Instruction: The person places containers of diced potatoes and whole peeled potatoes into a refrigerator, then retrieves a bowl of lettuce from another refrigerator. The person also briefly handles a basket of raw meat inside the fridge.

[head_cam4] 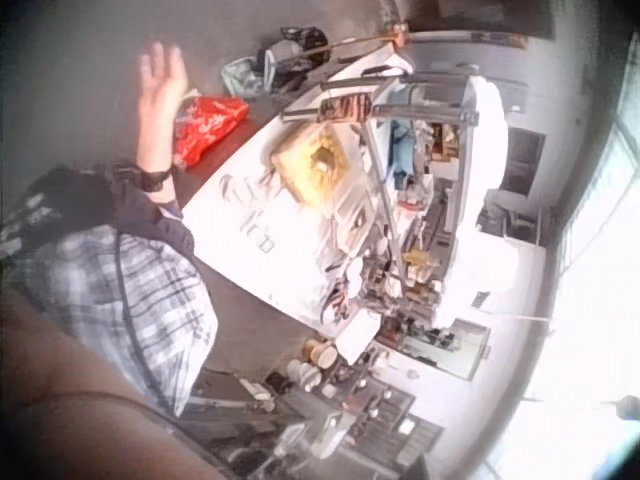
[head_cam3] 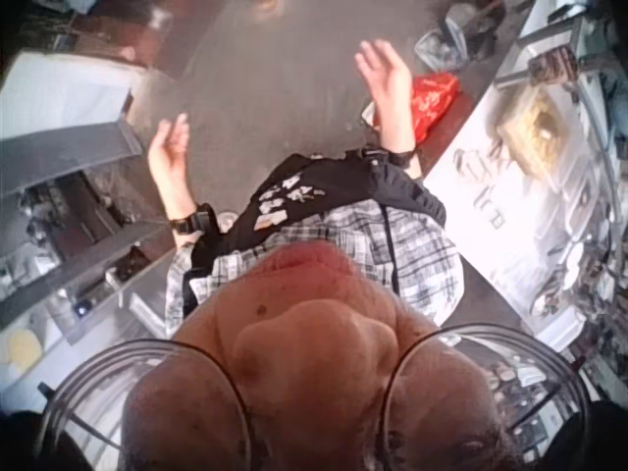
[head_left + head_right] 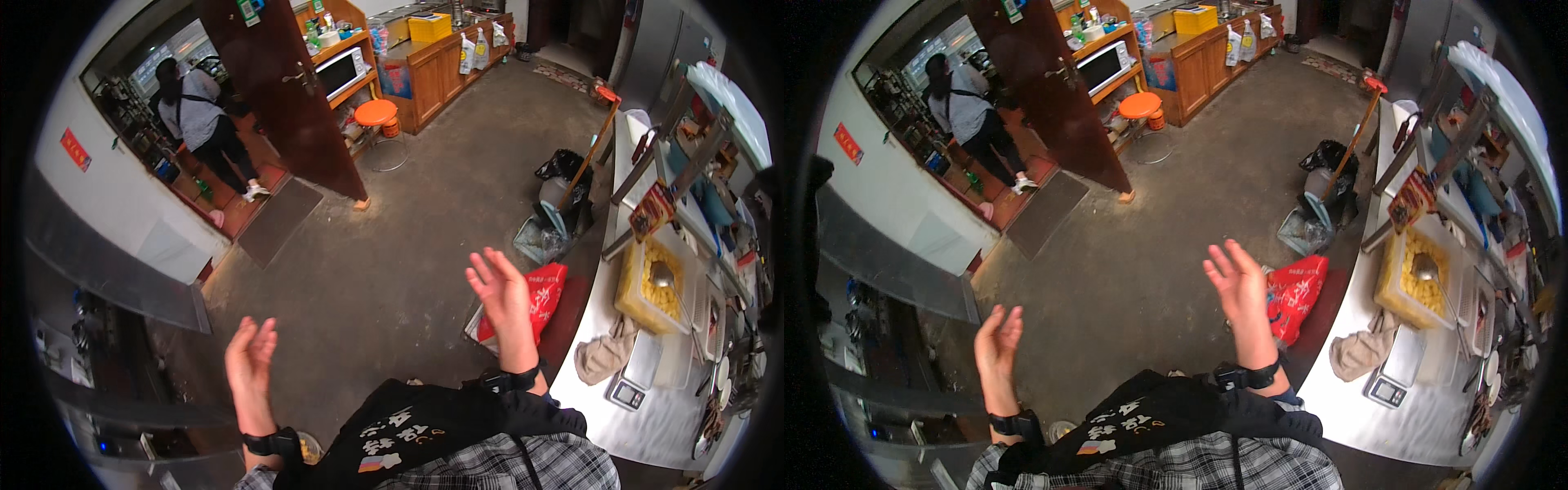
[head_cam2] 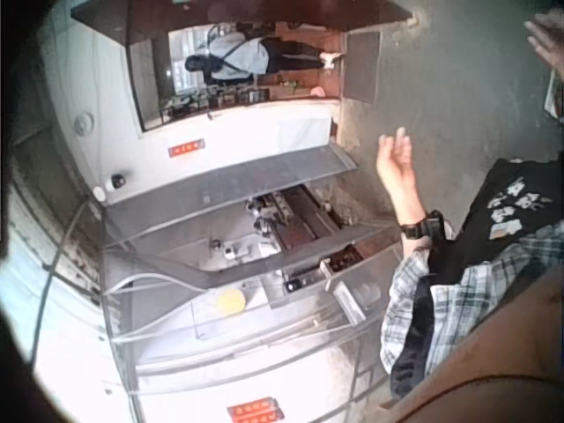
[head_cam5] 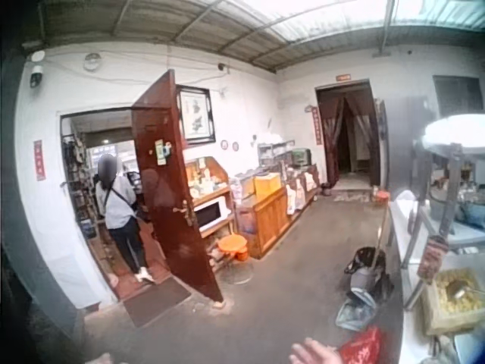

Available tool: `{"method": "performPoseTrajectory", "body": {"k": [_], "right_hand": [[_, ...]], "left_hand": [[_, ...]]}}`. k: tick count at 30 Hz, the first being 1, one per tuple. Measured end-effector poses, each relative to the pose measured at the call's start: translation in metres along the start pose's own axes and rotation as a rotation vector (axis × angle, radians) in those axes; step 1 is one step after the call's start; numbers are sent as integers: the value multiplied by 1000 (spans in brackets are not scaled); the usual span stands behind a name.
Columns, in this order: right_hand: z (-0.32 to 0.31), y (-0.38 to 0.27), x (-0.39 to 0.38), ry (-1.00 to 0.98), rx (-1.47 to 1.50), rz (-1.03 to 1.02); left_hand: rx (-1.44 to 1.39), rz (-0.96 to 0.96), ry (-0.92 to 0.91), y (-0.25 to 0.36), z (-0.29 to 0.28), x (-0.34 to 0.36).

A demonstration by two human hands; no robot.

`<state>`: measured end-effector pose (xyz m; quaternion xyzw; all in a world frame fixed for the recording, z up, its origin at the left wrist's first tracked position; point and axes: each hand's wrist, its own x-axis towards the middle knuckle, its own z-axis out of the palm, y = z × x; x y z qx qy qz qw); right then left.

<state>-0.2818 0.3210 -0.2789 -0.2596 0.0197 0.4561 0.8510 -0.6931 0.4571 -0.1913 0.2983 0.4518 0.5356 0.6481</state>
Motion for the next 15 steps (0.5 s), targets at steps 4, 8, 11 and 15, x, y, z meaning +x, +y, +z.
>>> {"method": "performPoseTrajectory", "body": {"k": [4,8,11,15], "right_hand": [[64,8,73,-93,22,34],[94,10,158,-58,15,-41],[111,10,233,6,3,-93],[149,-23,323,97,-11,-254]], "left_hand": [[-9,115,237,12,3,95],[-112,-211,220,-13,43,219],[-66,-296,6,-32,108,327],[25,-277,-174,-39,250,457]]}}
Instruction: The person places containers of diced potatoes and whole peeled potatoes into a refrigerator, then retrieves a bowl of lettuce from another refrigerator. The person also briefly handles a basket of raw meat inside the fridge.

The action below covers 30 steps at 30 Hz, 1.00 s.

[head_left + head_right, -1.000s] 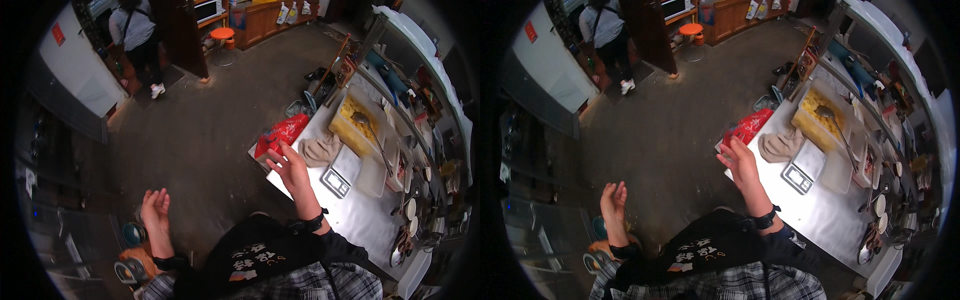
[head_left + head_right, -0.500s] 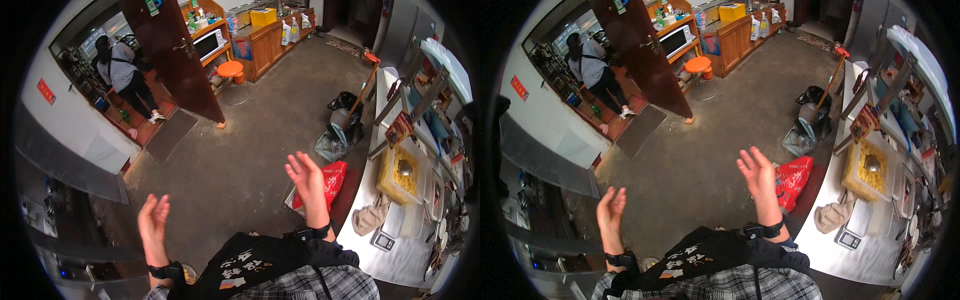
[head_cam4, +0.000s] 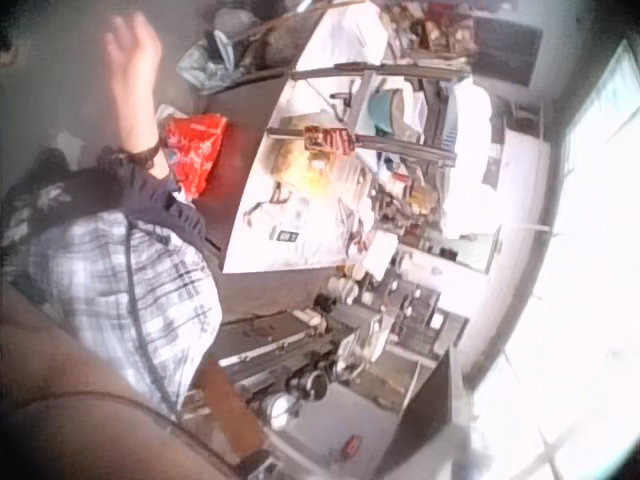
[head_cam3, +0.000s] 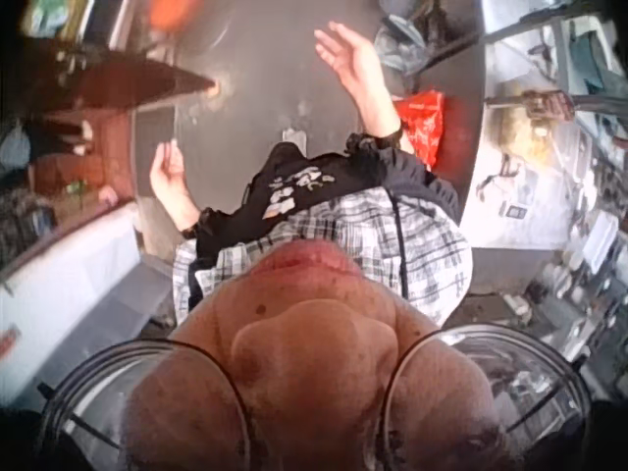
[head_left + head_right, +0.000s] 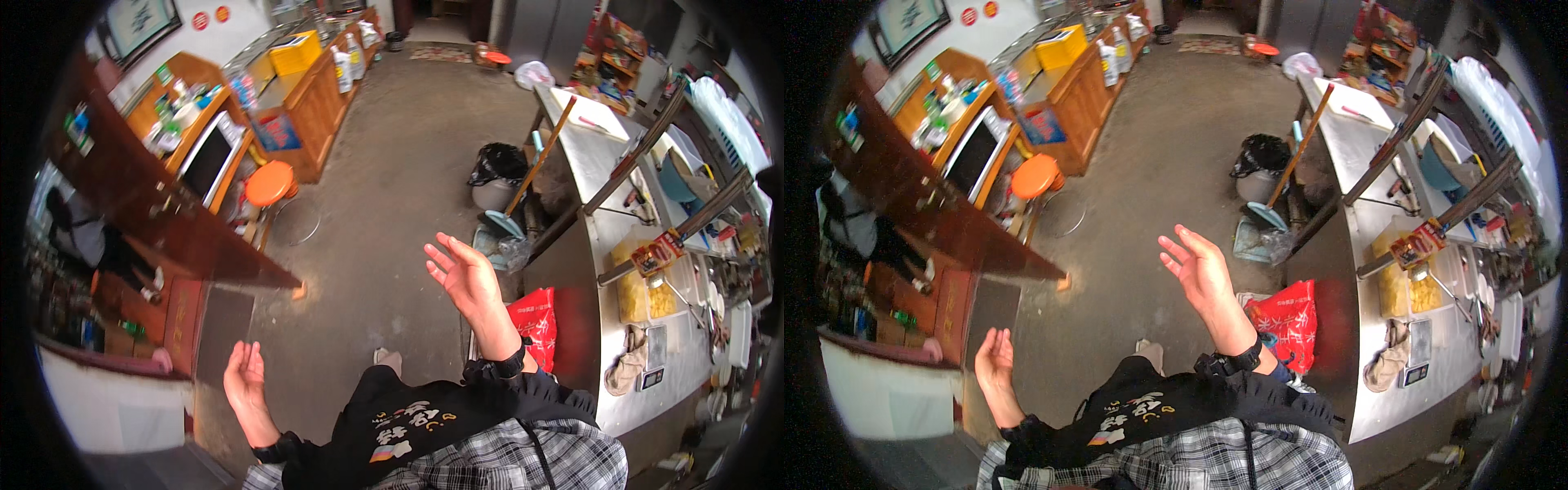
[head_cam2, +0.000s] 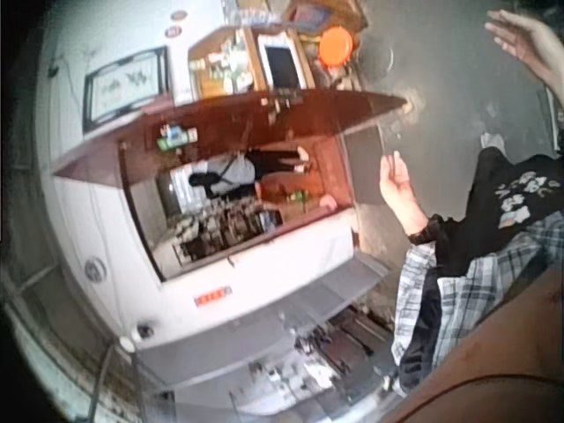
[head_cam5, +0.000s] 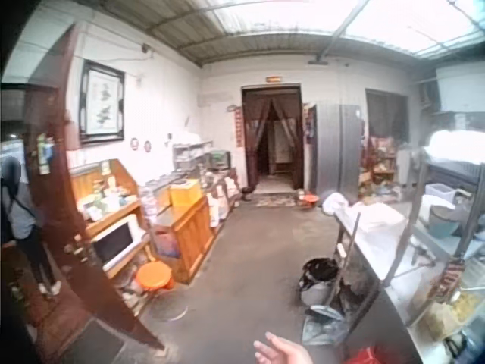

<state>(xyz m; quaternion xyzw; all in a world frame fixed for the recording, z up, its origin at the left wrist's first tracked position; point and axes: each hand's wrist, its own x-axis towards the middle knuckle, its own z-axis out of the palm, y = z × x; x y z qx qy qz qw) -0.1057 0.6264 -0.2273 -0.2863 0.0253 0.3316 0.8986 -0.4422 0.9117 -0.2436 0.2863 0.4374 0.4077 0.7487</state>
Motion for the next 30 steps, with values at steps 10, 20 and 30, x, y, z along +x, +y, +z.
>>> {"method": "performPoseTrajectory", "body": {"k": [10,20,30], "right_hand": [[2,-101,130,424,-46,-494],[-20,-180,428,466,113,-477],[105,-251,700,159,-65,-444]], "left_hand": [[283,-162,-711,-31,359,210],[388,-293,-647,-59,598,381],[315,-218,-532,-53,750,559]]}}
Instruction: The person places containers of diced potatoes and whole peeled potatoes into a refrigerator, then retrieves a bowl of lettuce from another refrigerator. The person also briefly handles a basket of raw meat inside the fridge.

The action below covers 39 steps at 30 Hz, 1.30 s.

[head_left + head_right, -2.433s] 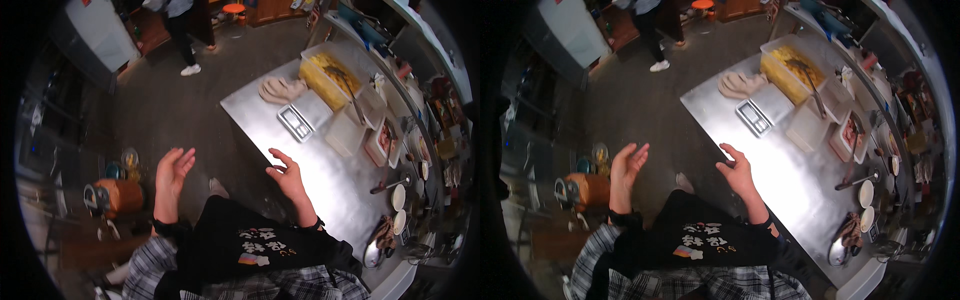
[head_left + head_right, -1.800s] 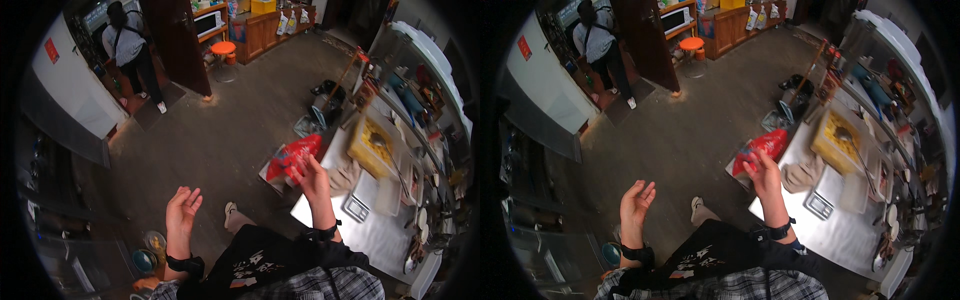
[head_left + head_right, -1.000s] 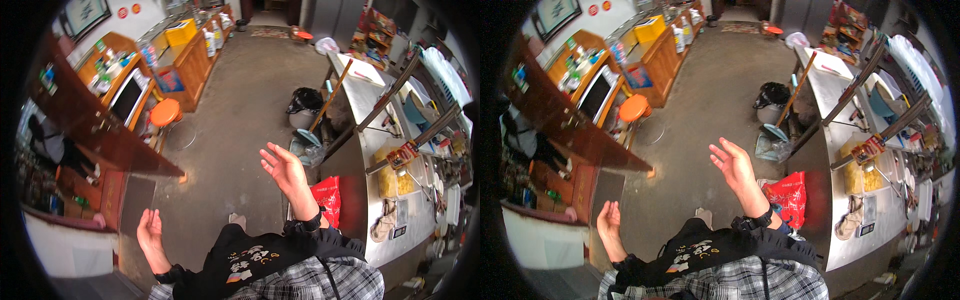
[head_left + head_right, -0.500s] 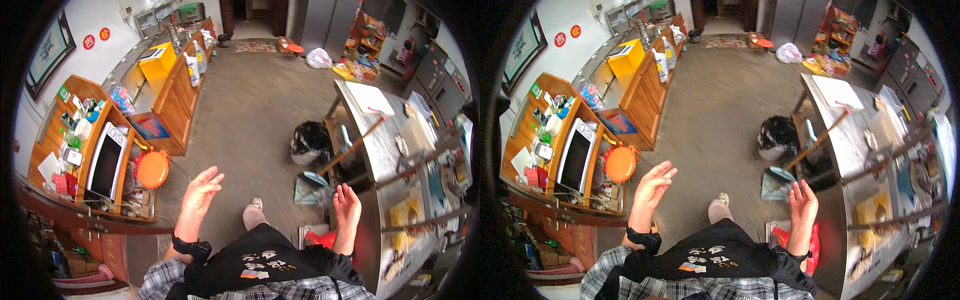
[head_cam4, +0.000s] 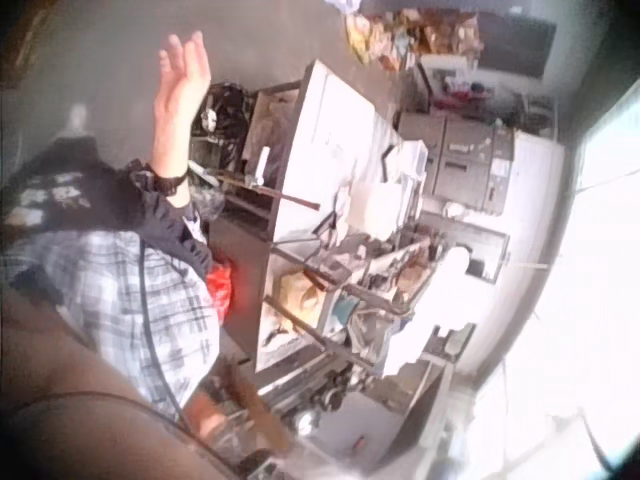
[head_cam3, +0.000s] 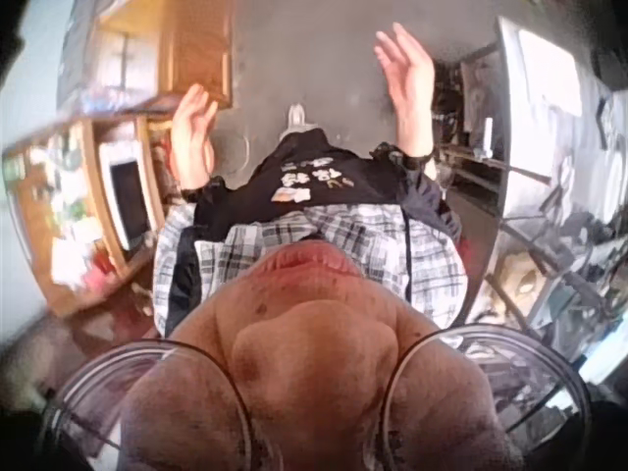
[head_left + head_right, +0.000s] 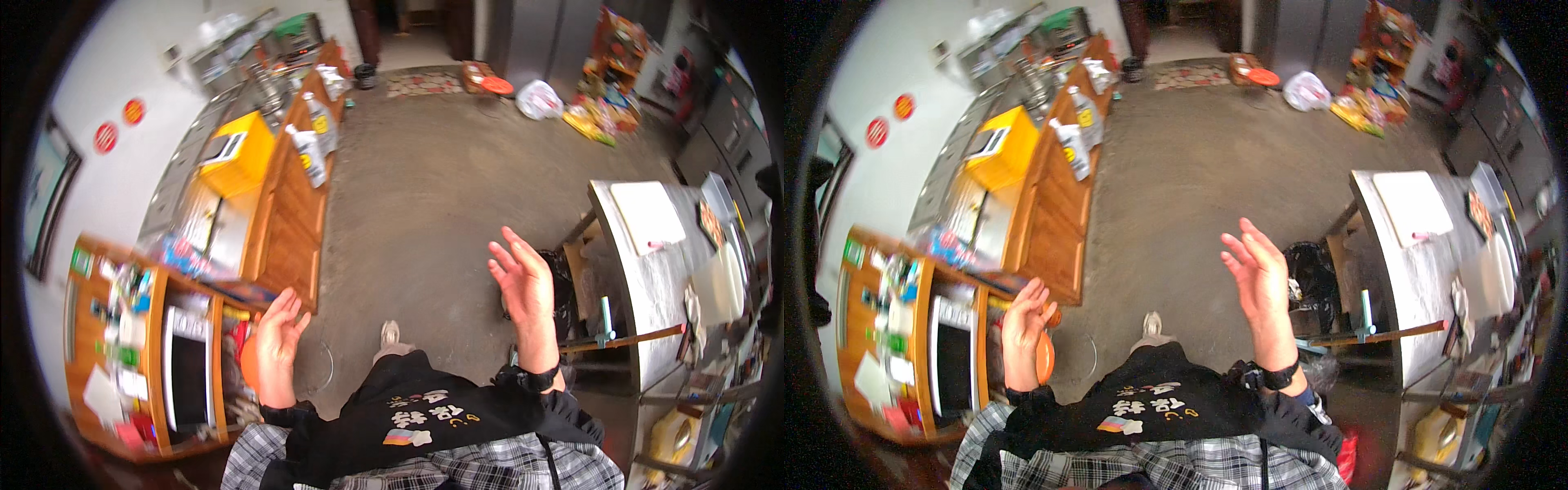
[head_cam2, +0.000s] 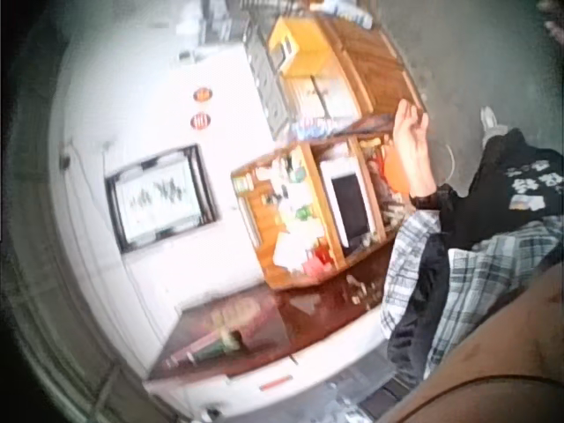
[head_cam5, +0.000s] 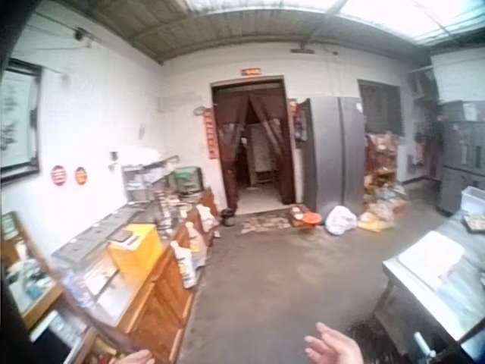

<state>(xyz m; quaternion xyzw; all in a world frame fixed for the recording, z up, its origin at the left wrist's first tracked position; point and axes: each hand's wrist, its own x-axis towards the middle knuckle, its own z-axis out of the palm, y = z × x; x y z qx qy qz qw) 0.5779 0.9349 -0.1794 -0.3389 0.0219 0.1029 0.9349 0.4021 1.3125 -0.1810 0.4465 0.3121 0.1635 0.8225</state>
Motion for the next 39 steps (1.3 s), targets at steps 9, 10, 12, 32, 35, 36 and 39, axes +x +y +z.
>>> {"method": "performPoseTrajectory", "body": {"k": [9,10,12,32,35,36,39], "right_hand": [[27,9,145,432,25,-237],[33,0,151,442,11,-311],[42,-18,159,547,6,-389],[-118,-212,496,795,65,-726],[-126,-254,564,695,53,-617],[-132,-267,583,696,41,-596],[-158,-291,632,713,21,-602]], "left_hand": [[11,-213,-310,72,136,319],[21,-194,-415,79,168,346],[224,-141,-390,85,235,392],[382,-305,-1140,-61,773,572],[387,-298,-1068,-76,822,601],[386,-326,-1068,-87,838,611],[453,-437,-996,-132,888,645]]}}
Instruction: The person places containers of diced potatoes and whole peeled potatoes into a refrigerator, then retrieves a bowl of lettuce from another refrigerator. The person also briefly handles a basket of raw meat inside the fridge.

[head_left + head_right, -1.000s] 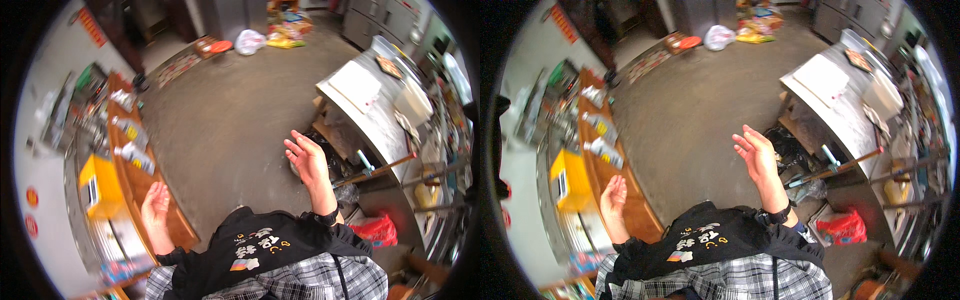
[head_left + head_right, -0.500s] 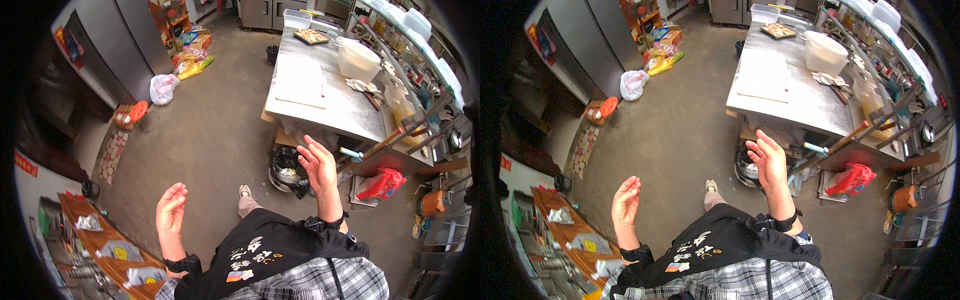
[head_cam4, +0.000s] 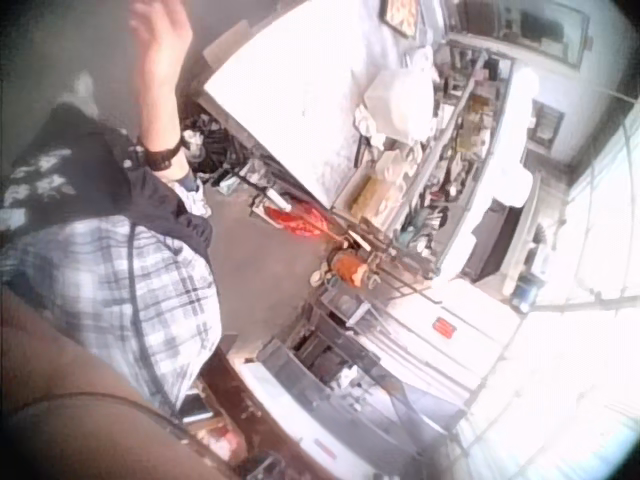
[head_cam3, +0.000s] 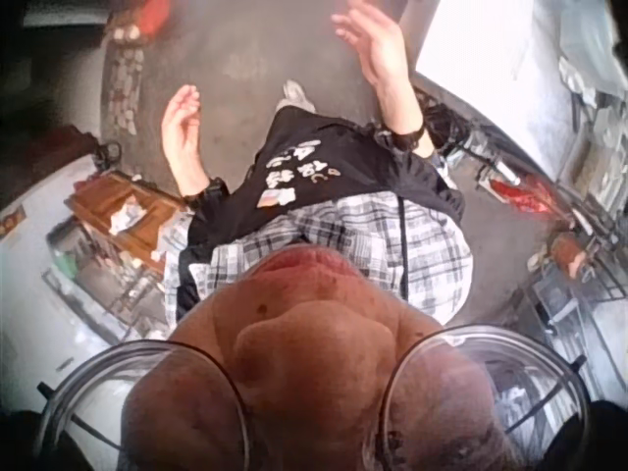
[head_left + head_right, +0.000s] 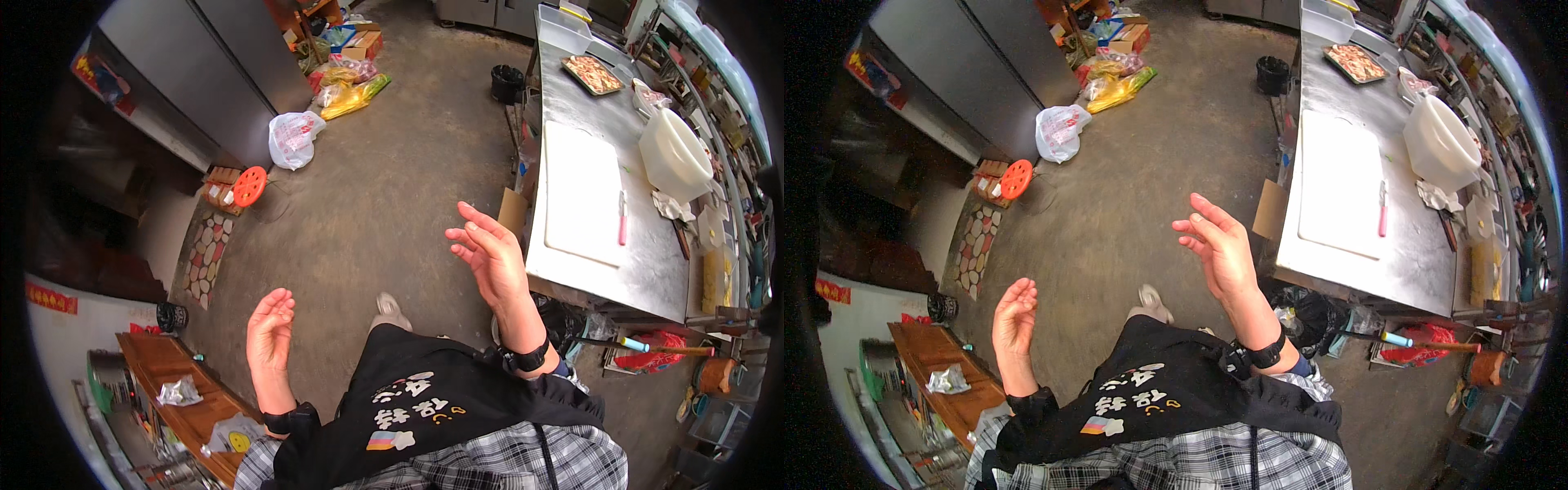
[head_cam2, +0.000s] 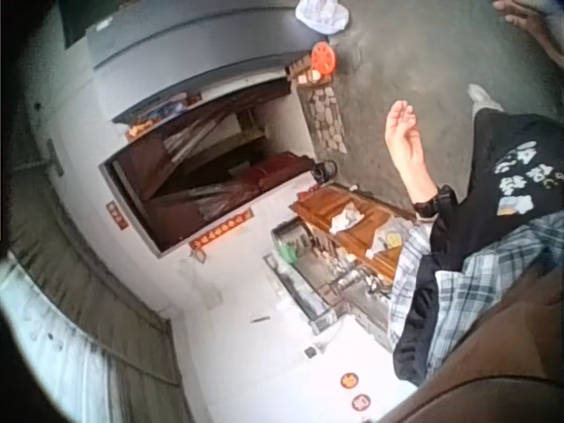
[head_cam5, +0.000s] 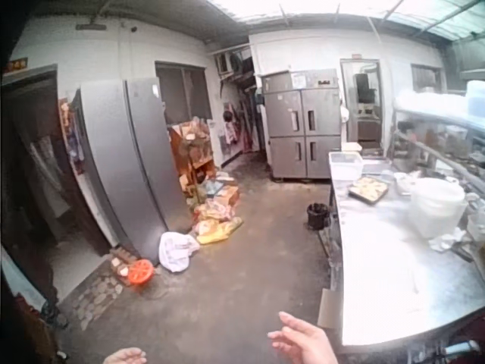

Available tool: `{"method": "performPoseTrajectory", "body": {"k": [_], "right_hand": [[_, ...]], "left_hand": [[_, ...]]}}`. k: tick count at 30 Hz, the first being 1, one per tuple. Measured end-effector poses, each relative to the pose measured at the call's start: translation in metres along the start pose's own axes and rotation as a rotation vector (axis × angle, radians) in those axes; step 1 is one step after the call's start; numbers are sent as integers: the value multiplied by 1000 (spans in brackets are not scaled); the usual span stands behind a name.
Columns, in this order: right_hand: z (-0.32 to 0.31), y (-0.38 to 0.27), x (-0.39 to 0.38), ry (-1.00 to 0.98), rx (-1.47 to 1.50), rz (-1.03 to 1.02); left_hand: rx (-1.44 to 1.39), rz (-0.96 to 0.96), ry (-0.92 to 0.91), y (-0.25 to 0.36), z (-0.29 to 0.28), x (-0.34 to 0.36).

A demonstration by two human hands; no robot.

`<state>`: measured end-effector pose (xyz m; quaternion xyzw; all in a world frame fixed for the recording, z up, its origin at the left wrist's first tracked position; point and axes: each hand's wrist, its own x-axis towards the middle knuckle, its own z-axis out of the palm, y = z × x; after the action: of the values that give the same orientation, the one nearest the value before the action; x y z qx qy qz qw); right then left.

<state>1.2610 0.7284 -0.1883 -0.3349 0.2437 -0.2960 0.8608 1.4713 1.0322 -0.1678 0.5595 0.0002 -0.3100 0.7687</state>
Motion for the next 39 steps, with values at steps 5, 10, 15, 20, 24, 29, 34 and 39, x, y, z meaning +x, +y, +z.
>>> {"method": "performPoseTrajectory", "body": {"k": [5,10,15,20,24,29,34,39], "right_hand": [[11,18,113,267,-2,-4],[67,-7,239,319,-31,-122],[117,-41,338,277,-25,-246],[97,-61,421,527,-122,-250],[42,-78,516,592,-73,-196],[-13,-120,688,553,-56,-180],[14,-194,877,305,-106,-141],[63,-242,1026,34,-194,-112]], "left_hand": [[-38,-116,-52,9,3,164],[-57,-133,-187,68,39,341],[111,-98,-262,141,108,487],[108,-167,-479,135,182,589],[72,-331,-590,108,230,661],[164,-275,-350,112,301,781],[101,-118,-203,143,374,879],[159,-143,-89,141,426,966]]}}
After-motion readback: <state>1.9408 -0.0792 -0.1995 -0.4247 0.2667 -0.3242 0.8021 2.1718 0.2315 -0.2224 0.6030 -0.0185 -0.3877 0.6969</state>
